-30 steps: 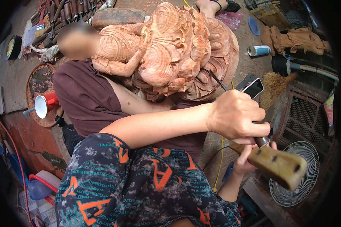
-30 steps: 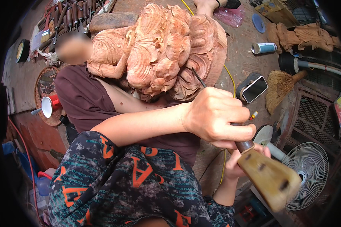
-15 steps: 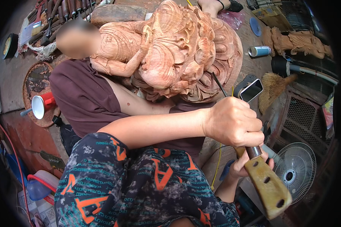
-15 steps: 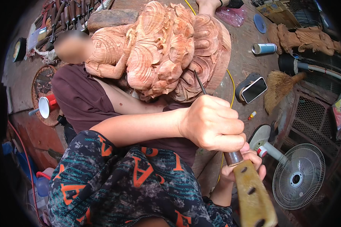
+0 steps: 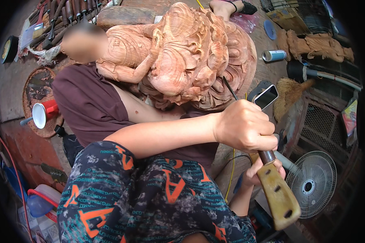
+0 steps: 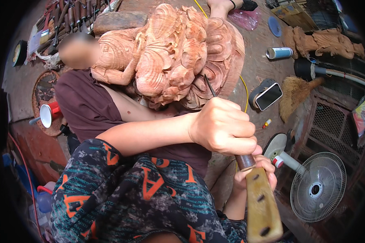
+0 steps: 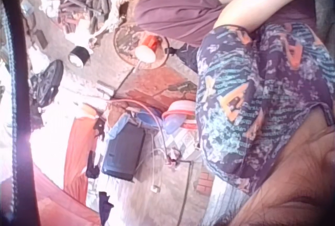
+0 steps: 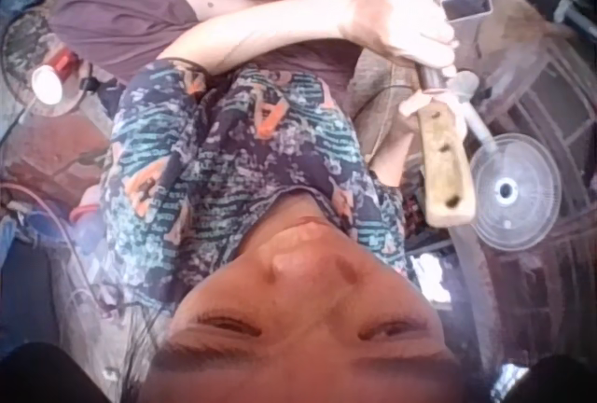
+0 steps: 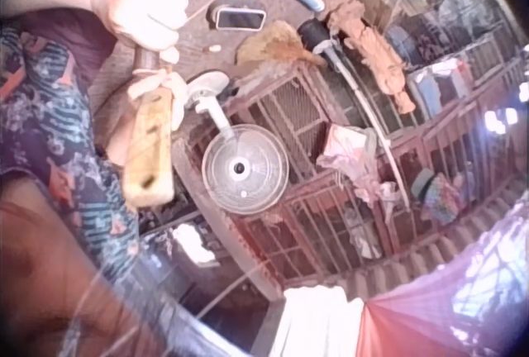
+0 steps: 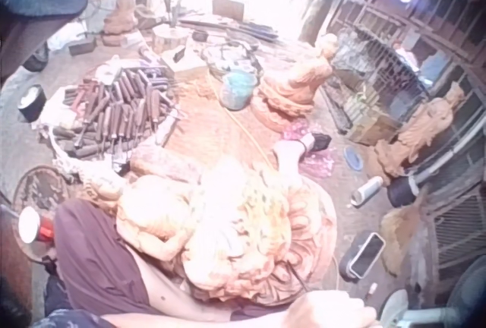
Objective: The person carves a wooden Buddha statue using a chisel and a wooden mallet. They repeatedly strike the chisel to shape the intricate details of the statue's robes and base while sitting on the floor.
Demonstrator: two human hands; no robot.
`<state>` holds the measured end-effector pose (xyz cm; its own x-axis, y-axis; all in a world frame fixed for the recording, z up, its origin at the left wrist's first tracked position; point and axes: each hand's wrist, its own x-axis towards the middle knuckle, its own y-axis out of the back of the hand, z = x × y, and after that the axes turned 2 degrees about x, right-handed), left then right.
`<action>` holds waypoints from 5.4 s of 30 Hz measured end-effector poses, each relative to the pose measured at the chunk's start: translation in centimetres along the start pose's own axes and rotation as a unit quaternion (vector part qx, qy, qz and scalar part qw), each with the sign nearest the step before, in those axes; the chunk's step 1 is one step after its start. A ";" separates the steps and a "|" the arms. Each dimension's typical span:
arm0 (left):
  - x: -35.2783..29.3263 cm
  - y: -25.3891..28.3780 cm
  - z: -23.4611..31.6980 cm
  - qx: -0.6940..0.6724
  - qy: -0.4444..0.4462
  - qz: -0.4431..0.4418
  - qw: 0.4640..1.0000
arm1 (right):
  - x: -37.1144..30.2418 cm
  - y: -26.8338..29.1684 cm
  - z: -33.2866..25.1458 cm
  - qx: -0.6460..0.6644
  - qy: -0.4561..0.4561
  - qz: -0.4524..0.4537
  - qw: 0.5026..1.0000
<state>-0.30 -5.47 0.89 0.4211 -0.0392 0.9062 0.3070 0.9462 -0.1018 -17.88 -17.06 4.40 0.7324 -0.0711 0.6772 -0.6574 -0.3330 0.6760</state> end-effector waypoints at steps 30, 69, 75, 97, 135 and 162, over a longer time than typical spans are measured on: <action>-0.7 1.4 -0.2 -0.001 0.015 -0.043 0.999 | -0.3 -1.1 -2.7 -0.037 -0.185 -0.053 0.981; -0.2 0.8 0.1 0.033 0.033 -0.015 0.999 | 0.1 -0.3 -1.7 -0.155 -0.039 -0.059 0.985; -0.4 0.9 0.7 -0.010 0.006 -0.014 1.000 | -1.2 0.0 -1.0 -0.032 -0.073 -0.009 0.997; -0.1 2.6 0.2 0.018 0.058 -0.084 0.995 | 0.6 0.4 -2.1 -0.019 -0.070 -0.057 0.996; -1.0 2.9 1.1 0.075 0.058 -0.146 0.985 | -3.5 -1.5 0.6 0.014 -0.016 0.017 1.000; -0.7 0.9 2.0 -0.029 -0.053 -0.217 0.974 | -4.4 0.9 -1.9 0.155 -0.311 -0.021 0.937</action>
<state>-2.05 -3.99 1.01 0.1506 -0.3959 0.9059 0.4855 0.8278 0.2811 -22.03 -15.20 2.54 0.7819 -0.5542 0.2855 -0.6127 -0.5982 0.5165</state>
